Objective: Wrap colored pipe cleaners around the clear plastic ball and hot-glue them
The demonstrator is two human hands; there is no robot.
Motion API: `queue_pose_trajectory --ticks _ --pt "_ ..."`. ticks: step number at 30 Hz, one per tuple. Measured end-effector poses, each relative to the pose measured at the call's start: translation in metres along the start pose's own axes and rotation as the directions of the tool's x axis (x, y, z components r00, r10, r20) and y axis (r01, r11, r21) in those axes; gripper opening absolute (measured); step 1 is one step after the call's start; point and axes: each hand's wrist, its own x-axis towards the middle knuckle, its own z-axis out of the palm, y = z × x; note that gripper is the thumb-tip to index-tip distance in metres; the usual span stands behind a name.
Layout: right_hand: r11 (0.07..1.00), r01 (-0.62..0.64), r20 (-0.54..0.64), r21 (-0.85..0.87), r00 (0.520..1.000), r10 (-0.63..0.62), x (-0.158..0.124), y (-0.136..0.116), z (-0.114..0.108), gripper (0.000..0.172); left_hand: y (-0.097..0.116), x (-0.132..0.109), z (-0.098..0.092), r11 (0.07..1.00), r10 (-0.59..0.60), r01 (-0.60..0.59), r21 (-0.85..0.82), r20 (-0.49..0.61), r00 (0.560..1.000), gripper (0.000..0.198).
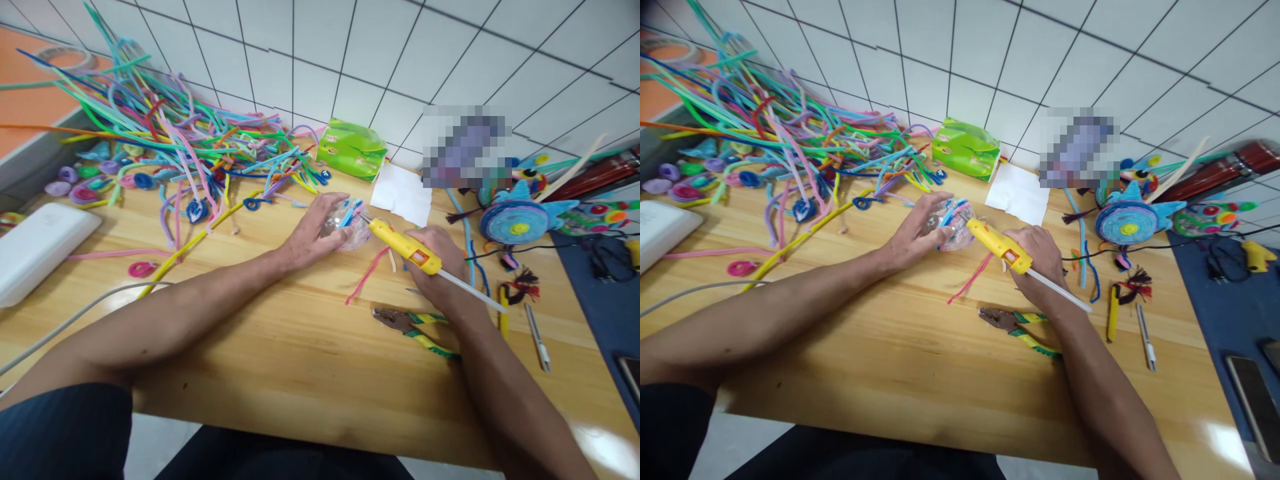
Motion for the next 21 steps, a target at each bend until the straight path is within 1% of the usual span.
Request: queue_pose_trajectory --ticks 2,4,8,11,16,21 --pt "0.998 0.029 -0.074 0.062 0.997 -0.025 -0.0028 -0.0004 -0.0014 0.019 0.0006 0.0000 0.0001 1.000 -0.002 0.002 -0.001 -0.001 1.000 0.065" --pt "0.993 0.058 -0.108 0.100 0.993 -0.047 -0.0050 -0.0010 -0.0021 0.018 0.0015 0.0000 0.0002 1.000 -0.001 0.001 -0.004 -0.001 1.000 0.065" --pt "0.993 0.042 -0.080 0.111 0.996 -0.033 -0.0065 -0.0015 -0.0012 0.022 0.0018 -0.0003 0.0007 1.000 0.000 0.000 -0.005 -0.004 1.000 0.065" --pt "0.991 0.048 -0.093 0.126 0.995 -0.036 -0.0064 -0.0011 0.0002 0.023 0.0010 -0.0004 0.0010 1.000 0.003 -0.003 -0.003 -0.007 1.000 0.065" --pt "0.992 0.049 -0.111 0.117 0.993 -0.036 -0.0058 -0.0021 -0.0002 0.015 0.0000 0.0001 0.0014 1.000 0.020 -0.020 -0.003 -0.008 1.000 0.064" --pt "0.989 0.067 -0.161 0.129 0.986 -0.046 -0.0052 -0.0052 -0.0005 0.009 -0.0006 0.0007 0.0019 1.000 0.024 -0.024 0.006 -0.007 1.000 0.065"
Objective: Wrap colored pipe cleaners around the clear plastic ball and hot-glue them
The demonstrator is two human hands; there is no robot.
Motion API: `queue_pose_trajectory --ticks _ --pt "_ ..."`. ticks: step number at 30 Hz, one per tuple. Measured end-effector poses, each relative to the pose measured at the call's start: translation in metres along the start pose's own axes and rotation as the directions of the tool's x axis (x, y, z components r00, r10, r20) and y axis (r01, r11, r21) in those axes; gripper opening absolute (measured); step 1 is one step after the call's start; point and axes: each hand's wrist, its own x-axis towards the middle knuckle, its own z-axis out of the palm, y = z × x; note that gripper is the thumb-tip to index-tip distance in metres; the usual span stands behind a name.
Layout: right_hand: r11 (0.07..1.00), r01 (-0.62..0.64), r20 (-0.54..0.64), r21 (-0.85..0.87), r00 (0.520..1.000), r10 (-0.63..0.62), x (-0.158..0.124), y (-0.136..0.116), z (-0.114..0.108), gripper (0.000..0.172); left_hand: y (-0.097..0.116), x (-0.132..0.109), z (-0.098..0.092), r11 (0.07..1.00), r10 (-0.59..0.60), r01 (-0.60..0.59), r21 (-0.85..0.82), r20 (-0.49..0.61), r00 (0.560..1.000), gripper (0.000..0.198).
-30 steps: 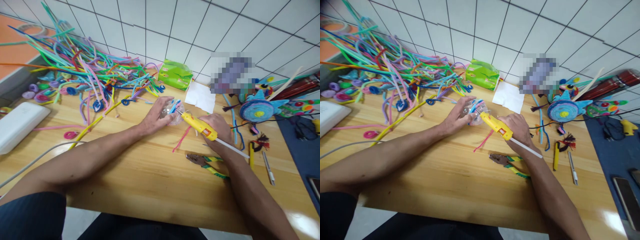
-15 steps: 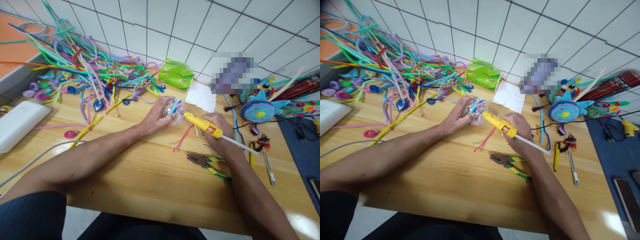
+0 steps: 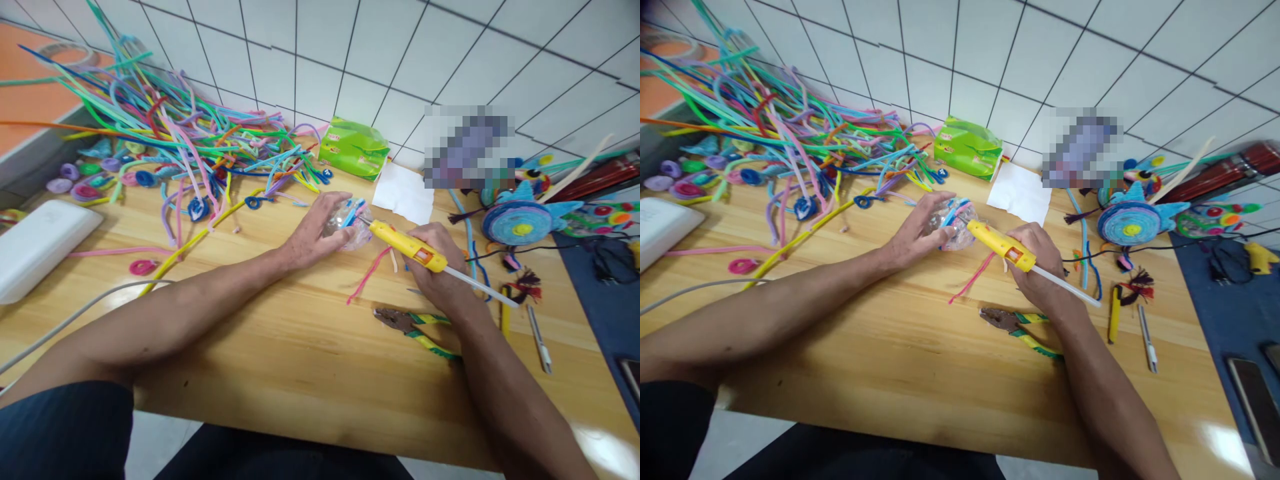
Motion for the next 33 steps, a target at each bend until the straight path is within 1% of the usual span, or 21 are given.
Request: queue_pose_trajectory --ticks 6,11,16,22,28,33 --pt "1.000 0.024 -0.019 -0.004 1.000 -0.024 -0.001 0.000 0.002 0.010 0.002 0.000 -0.001 1.000 -0.013 0.013 0.009 0.002 1.000 0.066" --pt "1.000 0.000 0.004 -0.017 1.000 0.000 -0.002 0.001 0.002 0.010 0.002 -0.001 -0.001 1.000 -0.011 0.011 0.006 0.005 1.000 0.066" --pt "1.000 0.011 -0.034 -0.014 0.999 -0.011 -0.002 0.001 0.003 0.008 0.002 0.000 -0.001 1.000 -0.001 0.001 0.010 0.003 1.000 0.066" --pt "1.000 -0.016 -0.033 -0.023 0.999 0.015 -0.004 0.005 0.006 0.008 0.001 0.000 -0.001 1.000 -0.002 0.002 0.006 0.001 1.000 0.067" --pt "1.000 0.020 -0.075 -0.021 0.997 -0.021 -0.005 0.011 0.010 0.009 0.001 0.000 -0.001 1.000 0.000 0.000 -0.004 0.000 1.000 0.066" --pt "0.994 0.107 -0.128 -0.004 0.986 -0.106 -0.004 0.012 0.011 0.010 0.002 0.000 0.000 1.000 -0.001 0.001 -0.007 -0.002 1.000 0.064"
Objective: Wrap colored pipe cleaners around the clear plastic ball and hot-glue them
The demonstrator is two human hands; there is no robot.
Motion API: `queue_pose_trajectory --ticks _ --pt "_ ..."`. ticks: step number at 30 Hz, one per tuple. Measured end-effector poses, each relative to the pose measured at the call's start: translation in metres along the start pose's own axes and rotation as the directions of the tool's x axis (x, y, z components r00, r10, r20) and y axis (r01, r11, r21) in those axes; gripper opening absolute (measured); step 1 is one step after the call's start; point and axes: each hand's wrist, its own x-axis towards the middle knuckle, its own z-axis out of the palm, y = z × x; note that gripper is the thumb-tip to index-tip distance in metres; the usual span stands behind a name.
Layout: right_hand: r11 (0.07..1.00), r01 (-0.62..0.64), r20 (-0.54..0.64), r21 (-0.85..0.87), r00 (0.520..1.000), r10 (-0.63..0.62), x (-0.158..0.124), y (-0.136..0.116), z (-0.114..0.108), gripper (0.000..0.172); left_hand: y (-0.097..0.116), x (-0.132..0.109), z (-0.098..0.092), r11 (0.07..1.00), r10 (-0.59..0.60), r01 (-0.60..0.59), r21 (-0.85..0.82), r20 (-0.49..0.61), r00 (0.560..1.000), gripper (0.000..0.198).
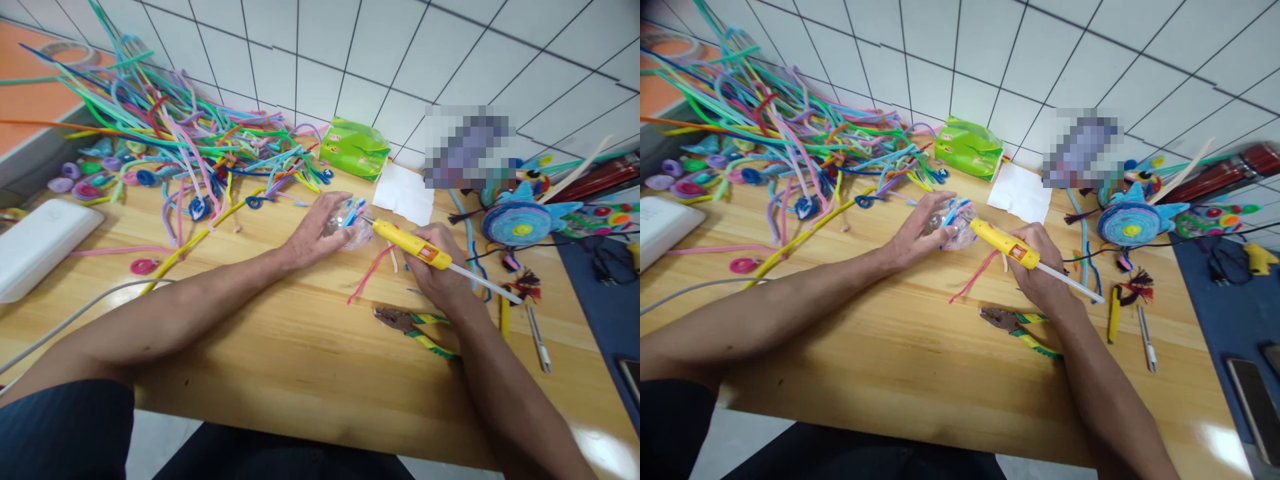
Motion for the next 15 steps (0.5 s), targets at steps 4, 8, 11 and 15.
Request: queue_pose_trajectory --ticks 4,8,11,15 --pt "0.998 0.041 0.001 0.046 0.999 -0.041 0.001 -0.002 0.001 0.016 -0.001 0.000 0.000 1.000 -0.002 0.002 0.013 0.000 1.000 0.065" --pt "0.995 -0.038 0.002 0.088 0.999 0.038 0.001 -0.007 -0.001 0.008 -0.001 -0.001 0.000 1.000 0.003 -0.003 0.006 0.000 1.000 0.065" --pt "0.955 -0.256 -0.051 0.150 0.963 0.266 0.004 -0.003 -0.004 0.014 -0.001 -0.001 -0.001 1.000 -0.001 0.001 0.007 0.002 1.000 0.064" --pt "0.761 -0.525 -0.169 0.381 0.770 0.616 0.012 0.027 -0.007 0.026 -0.002 -0.001 -0.001 1.000 -0.002 0.002 0.017 0.007 1.000 0.062"
